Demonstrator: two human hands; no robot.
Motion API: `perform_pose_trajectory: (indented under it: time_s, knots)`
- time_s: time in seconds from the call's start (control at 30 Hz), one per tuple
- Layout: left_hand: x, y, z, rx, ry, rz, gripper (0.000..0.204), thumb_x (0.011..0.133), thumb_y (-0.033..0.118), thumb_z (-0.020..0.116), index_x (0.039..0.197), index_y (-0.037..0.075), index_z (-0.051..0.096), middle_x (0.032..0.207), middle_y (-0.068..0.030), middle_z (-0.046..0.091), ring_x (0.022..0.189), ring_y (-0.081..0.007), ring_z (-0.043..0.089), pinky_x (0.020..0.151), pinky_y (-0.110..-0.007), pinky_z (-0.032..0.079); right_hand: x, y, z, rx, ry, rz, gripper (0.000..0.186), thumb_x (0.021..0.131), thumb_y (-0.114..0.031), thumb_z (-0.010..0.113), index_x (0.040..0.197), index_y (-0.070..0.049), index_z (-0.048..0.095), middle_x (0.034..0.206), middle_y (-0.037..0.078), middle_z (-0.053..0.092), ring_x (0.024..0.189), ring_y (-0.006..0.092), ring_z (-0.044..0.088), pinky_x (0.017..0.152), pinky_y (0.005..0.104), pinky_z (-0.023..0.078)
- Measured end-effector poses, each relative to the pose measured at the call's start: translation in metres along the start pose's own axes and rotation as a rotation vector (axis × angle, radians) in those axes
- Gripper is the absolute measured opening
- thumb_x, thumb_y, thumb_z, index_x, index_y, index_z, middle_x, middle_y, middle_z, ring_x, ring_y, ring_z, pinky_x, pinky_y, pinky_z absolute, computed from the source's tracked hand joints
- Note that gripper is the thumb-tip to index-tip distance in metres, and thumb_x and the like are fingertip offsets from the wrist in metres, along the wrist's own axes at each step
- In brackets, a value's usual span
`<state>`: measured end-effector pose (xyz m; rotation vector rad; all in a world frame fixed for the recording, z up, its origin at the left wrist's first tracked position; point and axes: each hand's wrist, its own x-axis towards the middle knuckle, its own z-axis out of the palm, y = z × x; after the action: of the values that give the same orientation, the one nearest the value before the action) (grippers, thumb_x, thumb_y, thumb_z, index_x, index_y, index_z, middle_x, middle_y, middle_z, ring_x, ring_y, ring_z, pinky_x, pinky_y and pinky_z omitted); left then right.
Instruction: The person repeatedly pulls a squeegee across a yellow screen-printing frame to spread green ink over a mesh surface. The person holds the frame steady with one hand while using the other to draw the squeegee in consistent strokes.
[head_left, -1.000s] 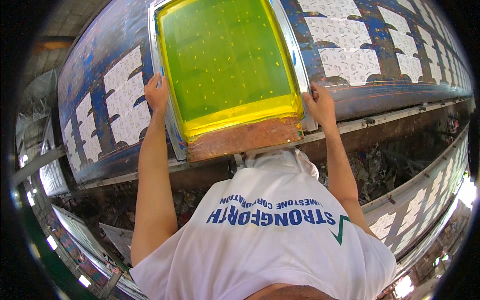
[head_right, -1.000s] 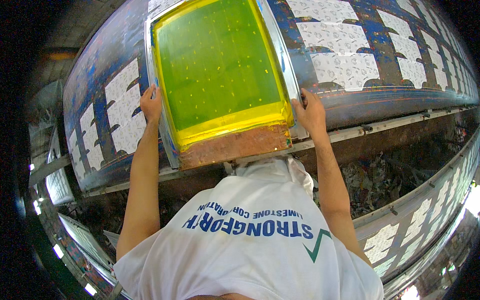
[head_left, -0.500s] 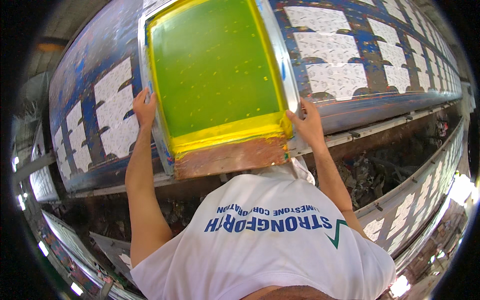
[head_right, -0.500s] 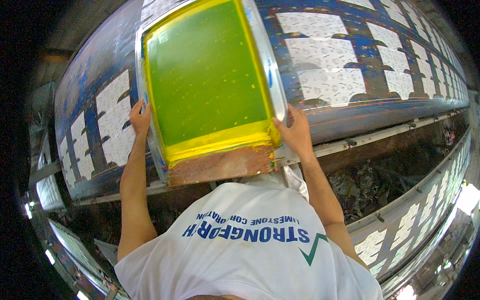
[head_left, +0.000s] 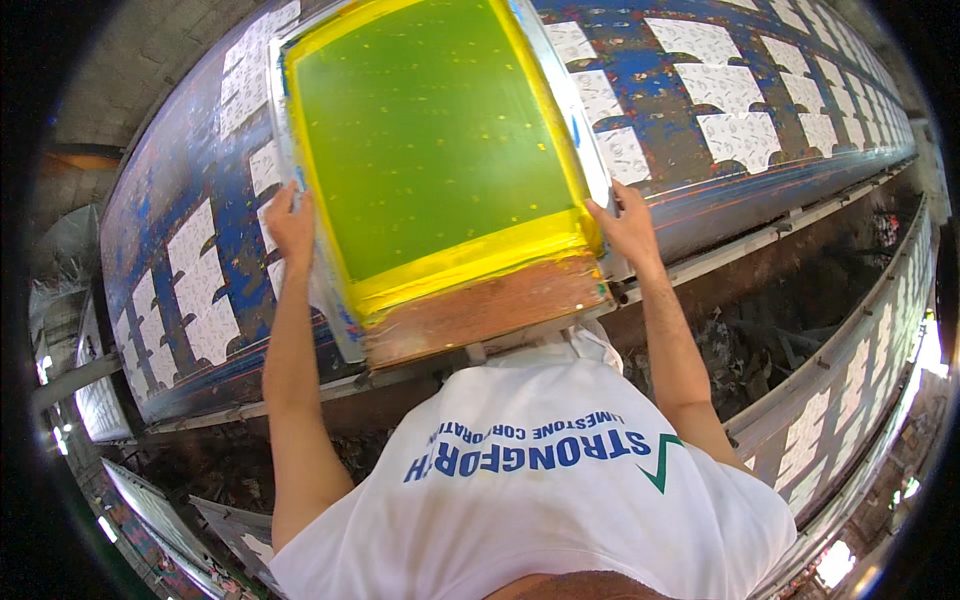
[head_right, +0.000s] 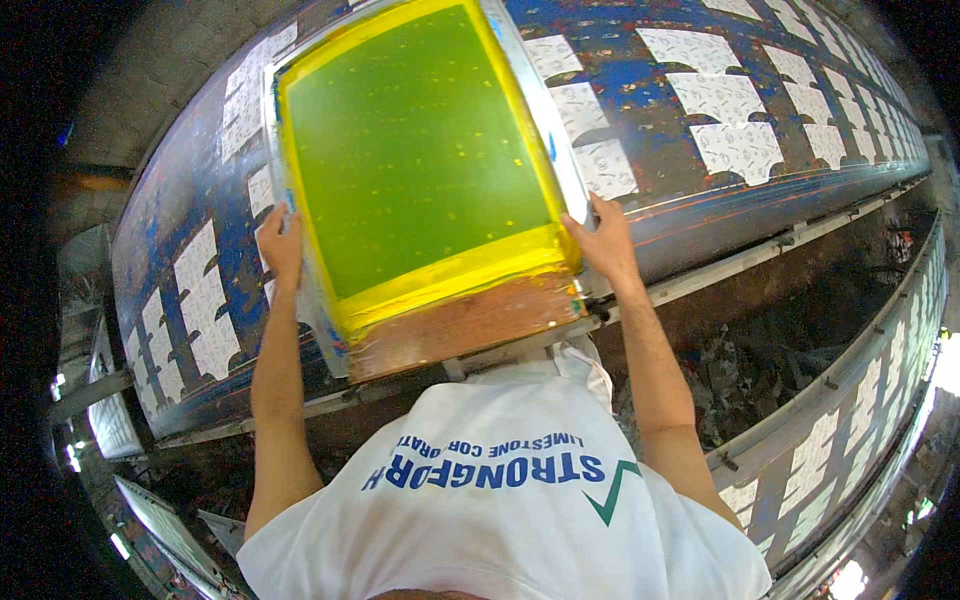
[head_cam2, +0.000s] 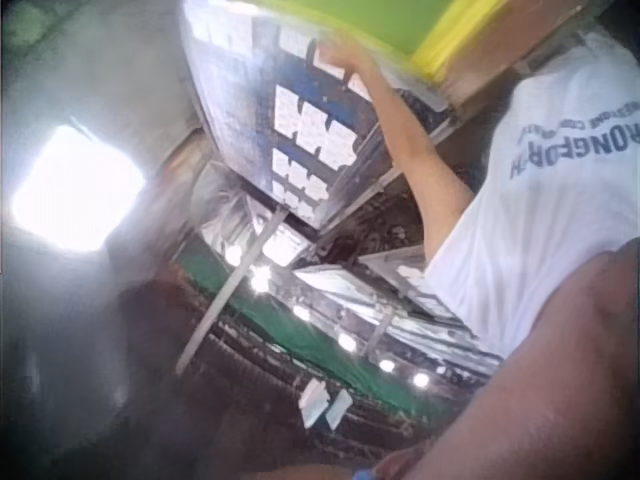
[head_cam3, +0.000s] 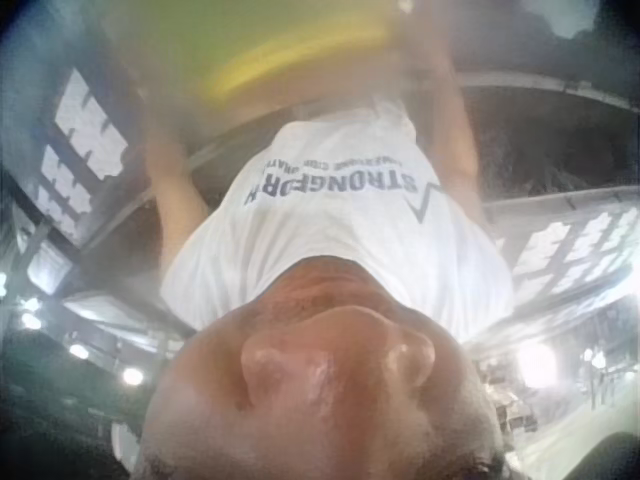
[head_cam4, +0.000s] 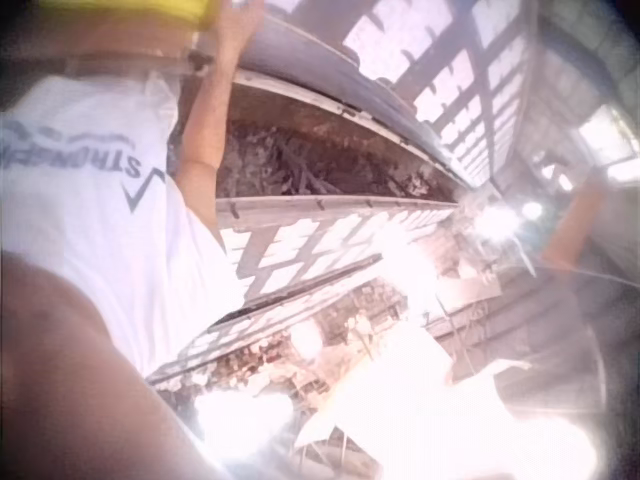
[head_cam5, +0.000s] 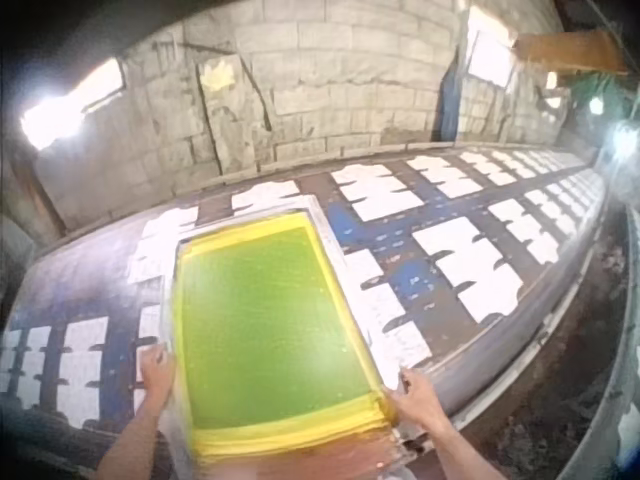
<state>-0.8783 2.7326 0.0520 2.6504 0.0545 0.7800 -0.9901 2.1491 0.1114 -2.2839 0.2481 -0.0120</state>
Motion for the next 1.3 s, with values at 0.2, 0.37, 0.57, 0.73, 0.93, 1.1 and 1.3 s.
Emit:
perform_pose_trajectory:
  time_s: [0.2, 0.37, 0.57, 0.73, 0.93, 1.1, 1.3]
  knots:
    - [-0.015, 0.142, 0.072, 0.036, 0.042, 0.042, 0.040, 0.086, 0.021, 0.081, 0.122, 0.006, 0.077, 0.119, -0.0211, 0.074, 0.111, -0.0369, 0.067, 0.100, -0.046, 0.051, 0.040, 0.103, -0.087, -0.085, 0.041, 0.116, 0.073, 0.093, -0.044, 0.077, 0.141, 0.008, 0.059, 0.130, 0.030, 0.062, 0.125, 0.0405, 0.059, 0.108, 0.0473, 0.047]
    - [-0.022, 0.202, 0.089, 0.018, 0.047, -0.013, 0.040, 0.087, 0.023, 0.081, 0.123, 0.005, 0.077, 0.120, -0.0205, 0.074, 0.111, -0.0379, 0.065, 0.100, -0.046, 0.051, 0.058, 0.142, -0.130, -0.070, -0.022, 0.122, 0.081, 0.094, -0.049, 0.075, 0.143, 0.012, 0.055, 0.141, 0.034, 0.058, 0.133, 0.0439, 0.055, 0.114, 0.0477, 0.044]
    - [-0.035, 0.225, 0.096, 0.010, 0.050, 0.008, 0.039, 0.085, 0.019, 0.081, 0.120, 0.003, 0.077, 0.117, -0.0200, 0.074, 0.108, -0.0378, 0.065, 0.095, -0.046, 0.052, 0.066, 0.152, -0.149, -0.091, -0.052, 0.102, 0.085, 0.094, -0.050, 0.074, 0.144, 0.015, 0.052, 0.141, 0.038, 0.057, 0.132, 0.0461, 0.057, 0.113, 0.0486, 0.045]
    - [-0.042, 0.227, 0.105, 0.037, -0.003, -0.040, 0.038, 0.085, 0.020, 0.080, 0.119, 0.003, 0.078, 0.115, -0.0196, 0.074, 0.105, -0.0377, 0.064, 0.094, -0.046, 0.051, 0.063, 0.150, -0.161, -0.160, -0.121, 0.074, 0.085, 0.095, -0.049, 0.073, 0.145, 0.016, 0.050, 0.138, 0.038, 0.059, 0.131, 0.0458, 0.058, 0.110, 0.0480, 0.046]
    - [-0.045, 0.216, 0.117, 0.073, 0.013, -0.032, 0.040, 0.083, 0.024, 0.082, 0.119, 0.006, 0.078, 0.115, -0.0197, 0.074, 0.105, -0.0393, 0.065, 0.094, -0.048, 0.052, 0.060, 0.137, -0.173, -0.173, -0.234, 0.107, 0.077, 0.097, -0.041, 0.073, 0.147, 0.013, 0.050, 0.137, 0.033, 0.061, 0.127, 0.0428, 0.062, 0.107, 0.0452, 0.049]
    - [-0.048, 0.218, 0.119, -0.005, 0.012, -0.054, 0.039, 0.083, 0.024, 0.082, 0.118, 0.006, 0.079, 0.113, -0.0210, 0.074, 0.104, -0.0402, 0.066, 0.095, -0.050, 0.052, 0.037, 0.104, -0.163, -0.149, -0.053, -0.197, 0.060, 0.090, -0.020, 0.079, 0.141, 0.004, 0.059, 0.135, 0.028, 0.064, 0.125, 0.0418, 0.063, 0.110, 0.0451, 0.048]
    - [-0.051, 0.227, 0.114, -0.067, 0.041, -0.071, 0.039, 0.084, 0.022, 0.079, 0.119, 0.005, 0.078, 0.115, -0.0211, 0.073, 0.106, -0.0417, 0.064, 0.099, -0.051, 0.051, -0.022, 0.042, -0.125, -0.239, -0.625, -0.748, 0.064, 0.079, -0.014, 0.084, 0.139, -0.004, 0.063, 0.136, 0.020, 0.064, 0.127, 0.0403, 0.060, 0.115, 0.0499, 0.046]
